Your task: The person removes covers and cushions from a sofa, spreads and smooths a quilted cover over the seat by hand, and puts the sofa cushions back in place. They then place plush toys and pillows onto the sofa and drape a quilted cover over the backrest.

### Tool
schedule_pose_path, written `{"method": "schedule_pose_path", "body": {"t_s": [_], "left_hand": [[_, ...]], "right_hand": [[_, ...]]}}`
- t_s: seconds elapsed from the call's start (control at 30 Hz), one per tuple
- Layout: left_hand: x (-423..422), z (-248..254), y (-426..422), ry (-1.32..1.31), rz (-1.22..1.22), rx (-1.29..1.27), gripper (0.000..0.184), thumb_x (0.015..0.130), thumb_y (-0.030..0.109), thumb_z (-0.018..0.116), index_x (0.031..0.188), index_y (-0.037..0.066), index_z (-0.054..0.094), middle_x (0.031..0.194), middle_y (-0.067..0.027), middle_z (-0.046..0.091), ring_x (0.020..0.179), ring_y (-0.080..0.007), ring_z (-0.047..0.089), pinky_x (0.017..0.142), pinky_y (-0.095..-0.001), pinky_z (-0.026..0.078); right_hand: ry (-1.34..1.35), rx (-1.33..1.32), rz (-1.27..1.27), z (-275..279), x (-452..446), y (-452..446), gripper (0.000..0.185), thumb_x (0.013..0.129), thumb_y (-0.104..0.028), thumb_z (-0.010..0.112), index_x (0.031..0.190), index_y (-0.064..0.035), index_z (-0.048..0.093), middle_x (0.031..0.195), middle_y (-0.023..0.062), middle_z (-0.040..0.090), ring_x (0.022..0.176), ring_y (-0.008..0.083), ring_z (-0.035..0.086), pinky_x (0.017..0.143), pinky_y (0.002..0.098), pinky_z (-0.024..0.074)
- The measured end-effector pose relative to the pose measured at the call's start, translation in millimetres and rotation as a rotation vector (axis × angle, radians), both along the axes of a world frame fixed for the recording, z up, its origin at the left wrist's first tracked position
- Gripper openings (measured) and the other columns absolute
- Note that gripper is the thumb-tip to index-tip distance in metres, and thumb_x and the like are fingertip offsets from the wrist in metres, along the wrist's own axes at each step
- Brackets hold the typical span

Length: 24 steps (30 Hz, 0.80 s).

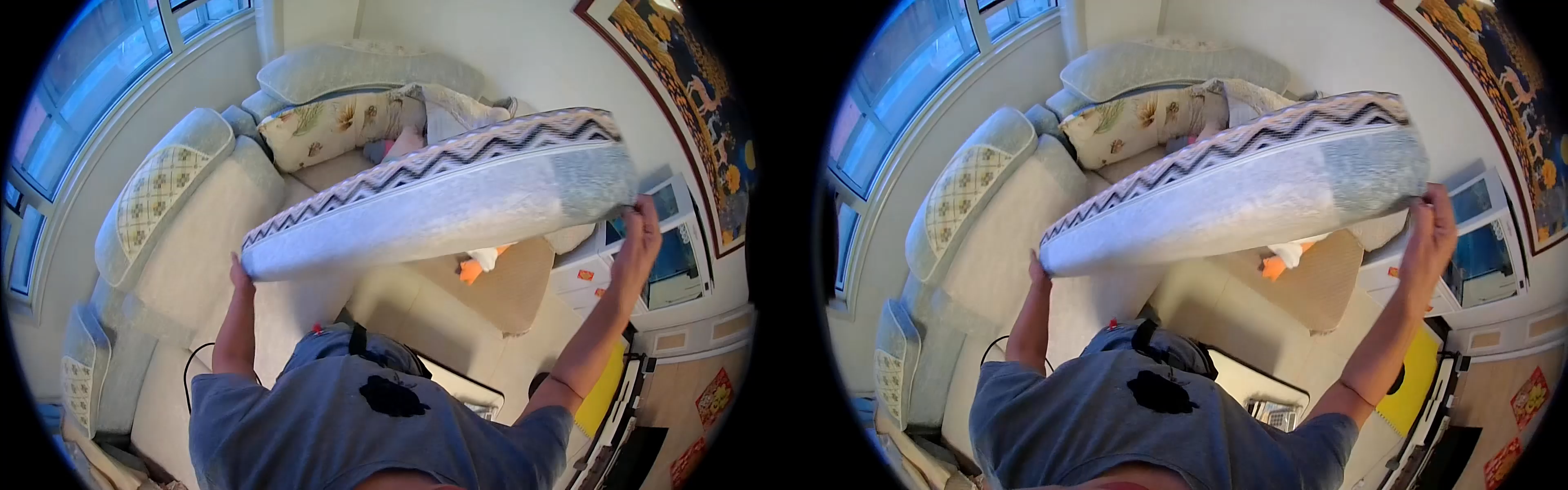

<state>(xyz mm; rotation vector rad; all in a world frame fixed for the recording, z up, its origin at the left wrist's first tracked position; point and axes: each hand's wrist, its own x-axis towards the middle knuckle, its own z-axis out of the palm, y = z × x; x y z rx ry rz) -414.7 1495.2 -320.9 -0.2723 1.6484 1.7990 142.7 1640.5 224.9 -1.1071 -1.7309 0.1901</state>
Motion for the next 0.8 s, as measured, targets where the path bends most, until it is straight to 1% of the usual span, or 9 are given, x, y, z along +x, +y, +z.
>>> {"method": "schedule_pose_path", "body": {"t_s": [0.13, 0.2, 0.3, 0.43, 0.57, 0.63, 0.73, 0.77, 0.8], "left_hand": [[20.9, 27.9, 156.6, 0.019, -0.184, 0.166, 0.052, 0.084, 0.047, 0.039, 0.094, 0.0, 0.058, 0.083, -0.0066, 0.058, 0.075, -0.0157, 0.052, 0.068, -0.0309, 0.043], [59.6, 118.4, 227.2, 0.137, -0.248, 0.08, 0.047, 0.085, 0.044, 0.037, 0.1, 0.005, 0.056, 0.09, -0.0062, 0.056, 0.081, -0.0145, 0.05, 0.072, -0.0271, 0.039], [87.0, 137.9, 324.5, -0.086, -0.343, 0.588, 0.047, 0.084, 0.045, 0.038, 0.112, 0.007, 0.047, 0.11, -0.0064, 0.051, 0.098, -0.0179, 0.048, 0.086, -0.0321, 0.035], [146.9, 192.7, 365.5, -0.077, -0.967, 0.914, 0.053, 0.082, 0.043, 0.044, 0.121, 0.007, 0.04, 0.115, -0.0087, 0.049, 0.102, -0.019, 0.048, 0.09, -0.0326, 0.033], [184.8, 141.8, 351.8, 0.341, -1.251, 0.329, 0.055, 0.081, 0.039, 0.049, 0.123, 0.004, 0.04, 0.111, -0.0086, 0.052, 0.096, -0.0191, 0.05, 0.089, -0.0333, 0.035], [179.0, 145.8, 301.2, 0.289, -1.355, 0.028, 0.051, 0.081, 0.036, 0.051, 0.12, 0.004, 0.044, 0.11, -0.0093, 0.052, 0.091, -0.0178, 0.051, 0.087, -0.0318, 0.036], [132.6, 57.9, 214.1, 0.244, -1.116, -0.243, 0.05, 0.079, 0.039, 0.052, 0.117, 0.008, 0.047, 0.107, -0.0109, 0.054, 0.089, -0.02, 0.053, 0.081, -0.0333, 0.041], [111.2, 19.6, 176.6, 0.252, -0.954, -0.341, 0.05, 0.077, 0.042, 0.053, 0.115, 0.009, 0.049, 0.107, -0.0121, 0.055, 0.09, -0.0225, 0.054, 0.078, -0.0352, 0.043], [94.9, 15.0, 138.3, 0.311, -0.782, -0.577, 0.049, 0.076, 0.041, 0.055, 0.112, 0.008, 0.051, 0.103, -0.0148, 0.057, 0.094, -0.0244, 0.054, 0.079, -0.036, 0.043]], "right_hand": [[0.042, 0.174, -0.247, 47.4, 11.7, 80.0, 0.022, 0.079, -0.01, 0.046, 0.096, 0.0015, 0.054, 0.088, 0.0061, 0.054, 0.086, 0.0127, 0.048, 0.078, 0.025, 0.0377], [-0.13, 0.291, -0.411, 85.3, 19.8, 127.3, 0.028, 0.08, -0.014, 0.046, 0.102, -0.0003, 0.055, 0.096, 0.0087, 0.056, 0.092, 0.018, 0.051, 0.08, 0.0295, 0.0392], [-0.243, 0.427, -0.459, 102.7, 35.9, 225.4, 0.031, 0.082, -0.02, 0.047, 0.107, -0.0033, 0.053, 0.102, 0.0099, 0.056, 0.095, 0.0226, 0.052, 0.08, 0.0324, 0.0397], [-0.378, 0.057, -0.31, 0.2, 98.4, 422.6, 0.048, 0.083, -0.036, 0.048, 0.122, -0.0076, 0.041, 0.119, 0.0155, 0.045, 0.109, 0.0297, 0.043, 0.091, 0.0383, 0.0335], [-0.847, -0.228, -0.163, -216.8, 71.0, 500.1, 0.065, 0.077, -0.034, 0.057, 0.128, -0.0069, 0.029, 0.124, 0.0228, 0.036, 0.117, 0.0362, 0.032, 0.097, 0.0421, 0.0259], [-0.854, -0.349, -0.024, -286.0, 43.2, 493.8, 0.067, 0.076, -0.032, 0.058, 0.129, -0.0065, 0.027, 0.126, 0.0242, 0.033, 0.119, 0.0379, 0.028, 0.098, 0.0421, 0.0245], [-0.917, -0.397, 0.245, -374.7, 33.3, 512.2, 0.063, 0.076, -0.03, 0.055, 0.127, -0.0049, 0.029, 0.122, 0.0189, 0.04, 0.115, 0.0358, 0.032, 0.099, 0.0416, 0.0239], [-1.302, -0.207, 0.259, -417.7, 41.1, 540.9, 0.059, 0.074, -0.028, 0.057, 0.126, -0.0109, 0.033, 0.112, 0.0169, 0.044, 0.104, 0.0345, 0.042, 0.091, 0.0426, 0.0335], [-1.131, -0.347, -0.062, -392.3, 13.2, 504.5, 0.056, 0.074, -0.027, 0.056, 0.125, -0.0161, 0.035, 0.111, 0.0173, 0.043, 0.102, 0.0341, 0.044, 0.085, 0.0438, 0.0379]]}}
